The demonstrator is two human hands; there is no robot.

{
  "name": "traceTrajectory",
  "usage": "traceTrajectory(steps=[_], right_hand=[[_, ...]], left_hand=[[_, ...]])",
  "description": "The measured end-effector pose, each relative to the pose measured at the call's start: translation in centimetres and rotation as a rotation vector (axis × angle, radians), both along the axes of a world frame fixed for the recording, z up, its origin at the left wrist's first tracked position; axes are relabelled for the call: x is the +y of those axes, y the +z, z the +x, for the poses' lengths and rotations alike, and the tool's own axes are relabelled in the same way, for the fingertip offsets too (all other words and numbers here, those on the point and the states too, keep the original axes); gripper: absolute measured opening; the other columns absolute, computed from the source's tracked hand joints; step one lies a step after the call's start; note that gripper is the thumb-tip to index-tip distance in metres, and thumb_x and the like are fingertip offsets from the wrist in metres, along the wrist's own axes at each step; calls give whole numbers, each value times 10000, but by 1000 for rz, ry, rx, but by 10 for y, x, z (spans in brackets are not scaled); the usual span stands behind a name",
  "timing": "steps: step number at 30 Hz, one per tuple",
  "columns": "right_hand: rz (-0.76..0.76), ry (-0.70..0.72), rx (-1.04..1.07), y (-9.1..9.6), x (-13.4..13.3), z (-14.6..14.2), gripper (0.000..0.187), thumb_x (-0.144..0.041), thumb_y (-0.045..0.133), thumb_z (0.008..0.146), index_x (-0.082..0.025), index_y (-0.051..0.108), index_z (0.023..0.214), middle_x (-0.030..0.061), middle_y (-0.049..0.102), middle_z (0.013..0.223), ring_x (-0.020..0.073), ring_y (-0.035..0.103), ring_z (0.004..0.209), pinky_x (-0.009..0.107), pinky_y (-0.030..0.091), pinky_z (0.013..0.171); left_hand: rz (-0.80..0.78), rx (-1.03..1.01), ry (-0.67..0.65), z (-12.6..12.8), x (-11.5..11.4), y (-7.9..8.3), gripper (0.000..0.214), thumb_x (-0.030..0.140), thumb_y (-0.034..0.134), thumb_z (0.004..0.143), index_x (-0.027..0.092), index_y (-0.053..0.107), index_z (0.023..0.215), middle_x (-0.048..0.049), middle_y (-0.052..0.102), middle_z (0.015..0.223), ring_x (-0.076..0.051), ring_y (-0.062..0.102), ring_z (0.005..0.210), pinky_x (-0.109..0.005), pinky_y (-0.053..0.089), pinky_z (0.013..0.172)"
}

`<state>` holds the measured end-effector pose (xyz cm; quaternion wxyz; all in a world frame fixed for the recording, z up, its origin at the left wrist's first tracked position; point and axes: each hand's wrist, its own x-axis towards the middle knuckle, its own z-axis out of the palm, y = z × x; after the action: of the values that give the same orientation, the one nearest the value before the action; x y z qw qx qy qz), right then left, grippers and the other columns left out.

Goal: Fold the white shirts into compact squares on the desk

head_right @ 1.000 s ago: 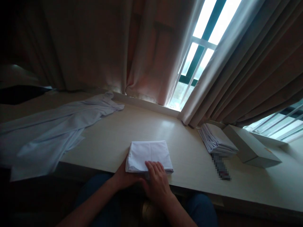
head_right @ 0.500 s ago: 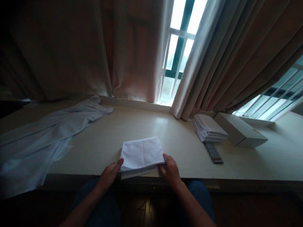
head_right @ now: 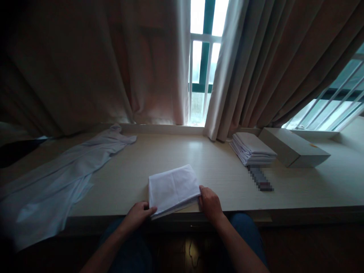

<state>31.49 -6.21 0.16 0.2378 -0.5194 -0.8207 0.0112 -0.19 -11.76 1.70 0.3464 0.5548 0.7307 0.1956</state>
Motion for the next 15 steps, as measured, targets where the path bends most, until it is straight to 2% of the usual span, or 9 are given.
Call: traceTrajectory(steps=[5, 10, 15], right_hand=[[47, 12, -92, -11, -4, 16, 458, -106, 428, 876, -121, 466, 1332, 115, 648, 986, 233, 615, 913, 337, 502, 817], [85, -63, -224, -18, -9, 29, 490, -116, 449, 886, -123, 414, 1374, 88, 630, 885, 207, 596, 786, 308, 483, 716], [41, -182, -175, -17, -14, 33, 494, -222, 480, 919, -103, 380, 1388, 115, 631, 971, 228, 600, 869, 330, 475, 779]], left_hand=[[-16, 89, 52, 15, 4, 10, 284, 444, 615, 674, 168, 679, 691, -44, 674, 684, -201, 626, 726, -257, 405, 623], [-56, 147, 40, 27, 27, 11, 268, 428, 645, 665, 180, 696, 752, -49, 707, 743, -205, 643, 763, -255, 421, 637], [-42, 184, 23, 32, 43, 12, 375, 522, 530, 764, 182, 688, 768, -65, 717, 775, -220, 654, 803, -262, 427, 638]])
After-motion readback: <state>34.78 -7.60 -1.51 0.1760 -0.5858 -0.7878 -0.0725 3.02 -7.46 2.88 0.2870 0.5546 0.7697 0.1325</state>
